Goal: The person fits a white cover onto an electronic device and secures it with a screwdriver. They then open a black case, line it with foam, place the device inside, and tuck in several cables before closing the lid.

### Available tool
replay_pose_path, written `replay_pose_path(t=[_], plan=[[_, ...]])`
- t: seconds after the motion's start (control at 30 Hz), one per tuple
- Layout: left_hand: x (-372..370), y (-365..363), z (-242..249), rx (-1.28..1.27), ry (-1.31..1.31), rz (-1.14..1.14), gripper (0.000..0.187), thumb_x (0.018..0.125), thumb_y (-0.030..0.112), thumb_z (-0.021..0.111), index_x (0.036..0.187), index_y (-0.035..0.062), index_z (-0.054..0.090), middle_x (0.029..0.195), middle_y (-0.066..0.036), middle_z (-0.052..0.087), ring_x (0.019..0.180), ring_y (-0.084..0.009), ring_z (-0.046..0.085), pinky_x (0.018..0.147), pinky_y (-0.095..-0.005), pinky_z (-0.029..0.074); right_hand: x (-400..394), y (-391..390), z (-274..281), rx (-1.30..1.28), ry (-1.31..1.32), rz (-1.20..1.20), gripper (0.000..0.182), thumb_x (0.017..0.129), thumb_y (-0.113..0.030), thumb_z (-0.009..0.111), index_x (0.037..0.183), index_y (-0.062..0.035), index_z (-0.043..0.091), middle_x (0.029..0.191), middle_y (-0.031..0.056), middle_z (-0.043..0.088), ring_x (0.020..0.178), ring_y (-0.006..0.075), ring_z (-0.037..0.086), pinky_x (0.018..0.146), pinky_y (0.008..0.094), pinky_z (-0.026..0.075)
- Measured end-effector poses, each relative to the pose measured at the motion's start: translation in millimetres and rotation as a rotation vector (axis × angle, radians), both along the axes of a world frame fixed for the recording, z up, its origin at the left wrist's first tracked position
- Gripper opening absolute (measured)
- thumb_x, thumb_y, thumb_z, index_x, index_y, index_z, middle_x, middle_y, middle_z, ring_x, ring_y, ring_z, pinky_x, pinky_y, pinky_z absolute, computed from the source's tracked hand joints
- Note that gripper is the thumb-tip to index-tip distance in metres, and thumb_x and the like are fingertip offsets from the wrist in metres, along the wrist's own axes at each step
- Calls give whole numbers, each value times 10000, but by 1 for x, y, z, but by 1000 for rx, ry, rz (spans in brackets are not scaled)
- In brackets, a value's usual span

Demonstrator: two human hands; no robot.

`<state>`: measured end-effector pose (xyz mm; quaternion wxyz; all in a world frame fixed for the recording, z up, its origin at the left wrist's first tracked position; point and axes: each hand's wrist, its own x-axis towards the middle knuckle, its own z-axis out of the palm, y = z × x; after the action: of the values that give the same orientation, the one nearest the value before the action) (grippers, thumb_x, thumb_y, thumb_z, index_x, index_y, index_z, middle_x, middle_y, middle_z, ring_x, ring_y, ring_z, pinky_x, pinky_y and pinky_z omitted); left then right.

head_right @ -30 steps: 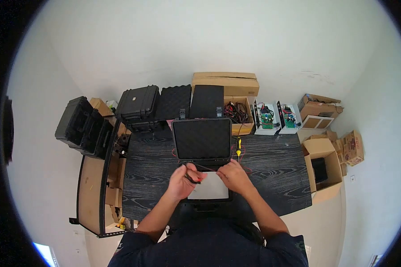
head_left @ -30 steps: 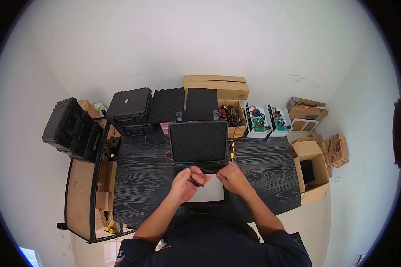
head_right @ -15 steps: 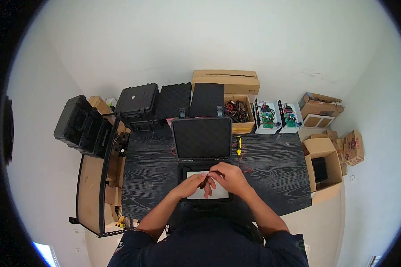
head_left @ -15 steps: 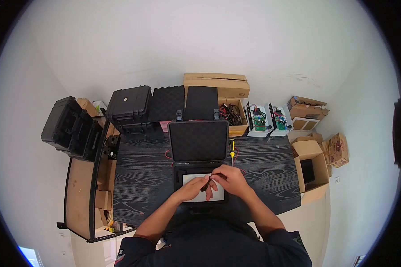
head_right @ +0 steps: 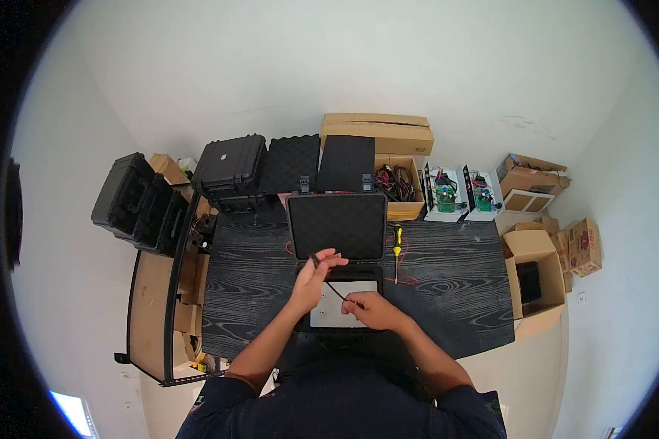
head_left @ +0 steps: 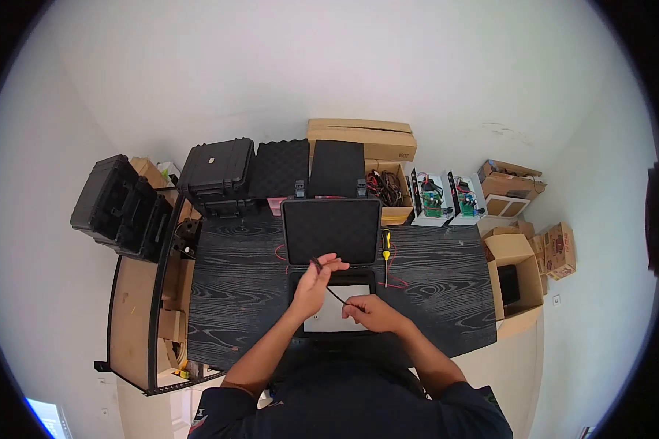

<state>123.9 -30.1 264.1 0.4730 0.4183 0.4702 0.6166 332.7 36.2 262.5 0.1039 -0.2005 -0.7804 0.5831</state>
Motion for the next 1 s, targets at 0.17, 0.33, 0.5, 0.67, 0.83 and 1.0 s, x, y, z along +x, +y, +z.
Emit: replay_pose_path(t=[0.17,0.33,0.5,0.67,0.83,1.0], plan=[[-9,-8,-13,-144,348,-464,489,1192,345,328,1269,-28,634,937,-89,741,945,-181,686,963,-341,501,3,8,58,192,155,-134,155,1048,-124,641,1028,-14,749,925,100,723,801,204,673,741,344,536],[-1,-18,2,-107,-66,-662,433,1159,291,361,1189,-14,667,745,-36,615,779,-154,624,883,-347,492,1,24,49,359,125,-283,96,992,-79,725,1058,-13,750,944,112,716,776,222,695,661,340,522],[-5,-21,3,-87,-91,-684,463,1087,385,511,1214,-31,668,758,-55,619,857,-200,658,926,-380,504,-3,18,45,304,141,-277,97,973,-5,704,1059,-1,748,938,125,703,770,225,701,667,354,537],[0,-21,0,-114,-77,-538,433,1121,334,465,1273,-35,633,853,-86,683,928,-216,679,971,-390,502,0,14,51,406,266,-344,80,934,13,686,1001,-3,727,920,127,688,755,274,699,656,377,534],[12,-13,15,-138,-443,23,392,1158,288,427,1264,-36,621,996,-141,782,1052,-254,729,1036,-411,533,25,35,38,430,34,-25,80,899,-38,712,972,-8,700,944,133,708,714,265,707,634,378,542],[-5,-23,1,16,-571,-267,537,1157,363,386,1123,-82,684,992,-226,786,1005,-342,758,1085,-491,528,20,26,43,297,-178,-70,235,877,9,680,1112,-7,683,1050,165,751,853,293,755,712,425,582]])
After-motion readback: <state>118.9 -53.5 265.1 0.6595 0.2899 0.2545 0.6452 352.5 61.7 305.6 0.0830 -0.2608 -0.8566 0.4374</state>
